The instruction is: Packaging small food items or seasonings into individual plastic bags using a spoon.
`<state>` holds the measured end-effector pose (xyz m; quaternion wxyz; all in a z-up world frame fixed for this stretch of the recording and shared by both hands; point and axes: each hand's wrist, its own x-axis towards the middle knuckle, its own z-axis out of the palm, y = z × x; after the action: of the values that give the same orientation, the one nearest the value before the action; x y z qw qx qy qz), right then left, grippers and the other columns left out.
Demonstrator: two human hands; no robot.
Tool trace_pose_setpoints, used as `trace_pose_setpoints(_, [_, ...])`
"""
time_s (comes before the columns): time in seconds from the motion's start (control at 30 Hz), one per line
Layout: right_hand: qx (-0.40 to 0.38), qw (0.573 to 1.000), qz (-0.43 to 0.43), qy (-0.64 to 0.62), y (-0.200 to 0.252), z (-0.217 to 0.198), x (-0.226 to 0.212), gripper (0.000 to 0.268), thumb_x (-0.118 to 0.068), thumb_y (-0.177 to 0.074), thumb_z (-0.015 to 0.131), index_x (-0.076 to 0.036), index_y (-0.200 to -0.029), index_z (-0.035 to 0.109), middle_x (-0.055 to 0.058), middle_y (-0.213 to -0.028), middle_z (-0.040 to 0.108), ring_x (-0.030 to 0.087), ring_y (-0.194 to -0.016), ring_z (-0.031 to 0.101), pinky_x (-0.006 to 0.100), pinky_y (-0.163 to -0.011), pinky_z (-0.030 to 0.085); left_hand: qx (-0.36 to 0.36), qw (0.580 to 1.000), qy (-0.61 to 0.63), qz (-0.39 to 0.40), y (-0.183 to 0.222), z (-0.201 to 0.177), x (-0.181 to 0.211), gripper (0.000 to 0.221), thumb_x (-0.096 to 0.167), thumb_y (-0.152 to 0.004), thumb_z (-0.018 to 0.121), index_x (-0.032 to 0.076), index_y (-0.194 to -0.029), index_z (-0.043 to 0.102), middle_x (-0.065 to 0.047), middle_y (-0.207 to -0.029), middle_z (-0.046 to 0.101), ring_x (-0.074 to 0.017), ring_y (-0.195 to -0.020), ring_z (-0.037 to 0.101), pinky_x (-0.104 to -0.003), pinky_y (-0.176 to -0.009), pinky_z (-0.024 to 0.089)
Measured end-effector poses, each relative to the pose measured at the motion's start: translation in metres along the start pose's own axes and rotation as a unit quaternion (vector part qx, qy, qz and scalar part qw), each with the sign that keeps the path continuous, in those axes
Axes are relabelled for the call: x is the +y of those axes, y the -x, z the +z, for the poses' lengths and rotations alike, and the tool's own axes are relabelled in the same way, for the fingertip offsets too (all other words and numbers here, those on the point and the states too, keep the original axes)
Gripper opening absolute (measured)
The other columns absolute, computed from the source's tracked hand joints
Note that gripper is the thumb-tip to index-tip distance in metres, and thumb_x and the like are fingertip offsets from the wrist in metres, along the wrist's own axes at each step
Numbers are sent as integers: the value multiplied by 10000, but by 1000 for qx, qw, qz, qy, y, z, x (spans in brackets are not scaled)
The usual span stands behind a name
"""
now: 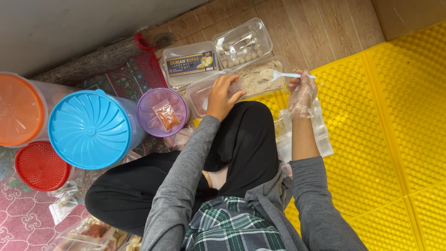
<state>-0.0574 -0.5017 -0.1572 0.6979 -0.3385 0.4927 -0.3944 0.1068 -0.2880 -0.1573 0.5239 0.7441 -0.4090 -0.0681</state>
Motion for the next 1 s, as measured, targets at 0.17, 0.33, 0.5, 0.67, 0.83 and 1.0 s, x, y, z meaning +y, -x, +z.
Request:
trace_pose_setpoints(0.17, [-26, 1000, -10, -5, 35, 24, -27, 176, -216, -1041, 585, -81, -1007, 692, 68, -648, 651, 119, -577, 660, 183, -517, 541, -5, 1000, -14, 15, -14, 9, 21, 557, 323, -803, 897, 145, -1272, 655, -37, -1064, 653, -234, -992, 663, -368, -931, 545])
trace_pose_setpoints(0.33, [-44, 999, -28, 3, 53, 40, -39, 182, -222, -1046, 584, -74, -1008, 683, 74, -645, 632, 115, -587, 646, 182, -517, 537, -14, 999, -42, 26, -20, 14, 31, 575, 328, -803, 898, 138, -1282, 644, -36, -1067, 643, -236, -1011, 664, -366, -934, 554])
trace_pose_setpoints(0.5, [-73, 993, -77, 57, 64, 49, -45, 205, -234, -1055, 557, -70, -1016, 675, 76, -629, 621, 106, -563, 626, 182, -510, 530, -13, 998, -57, 34, -21, 17, 31, 584, 346, -805, 892, 147, -1291, 638, -37, -1075, 634, -243, -1018, 670, -374, -931, 565])
trace_pose_setpoints(0.67, [-99, 981, -130, 101, 61, 47, -42, 222, -274, -1046, 598, -71, -1015, 681, 80, -620, 618, 105, -536, 626, 187, -495, 532, -6, 998, -55, 38, -21, 17, 34, 571, 342, -809, 893, 145, -1283, 643, -27, -1080, 636, -229, -1014, 679, -365, -926, 569])
trace_pose_setpoints(0.83, [-112, 971, -161, 139, 80, 62, -52, 212, -258, -1045, 609, -66, -1012, 694, 100, -615, 627, 113, -518, 626, 196, -491, 535, 6, 997, -65, 47, -21, 20, 31, 573, 364, -812, 888, 141, -1280, 644, -30, -1078, 633, -234, -1006, 682, -364, -917, 573])
trace_pose_setpoints(1.0, [-152, 950, -216, 167, 86, 69, -46, 210, -221, -1048, 605, -53, -987, 714, 84, -634, 634, 92, -562, 612, 193, -520, 529, 11, 997, -58, 42, -22, 22, 32, 557, 366, -821, 881, 151, -1278, 645, -20, -1107, 639, -247, -1037, 679, -367, -930, 568])
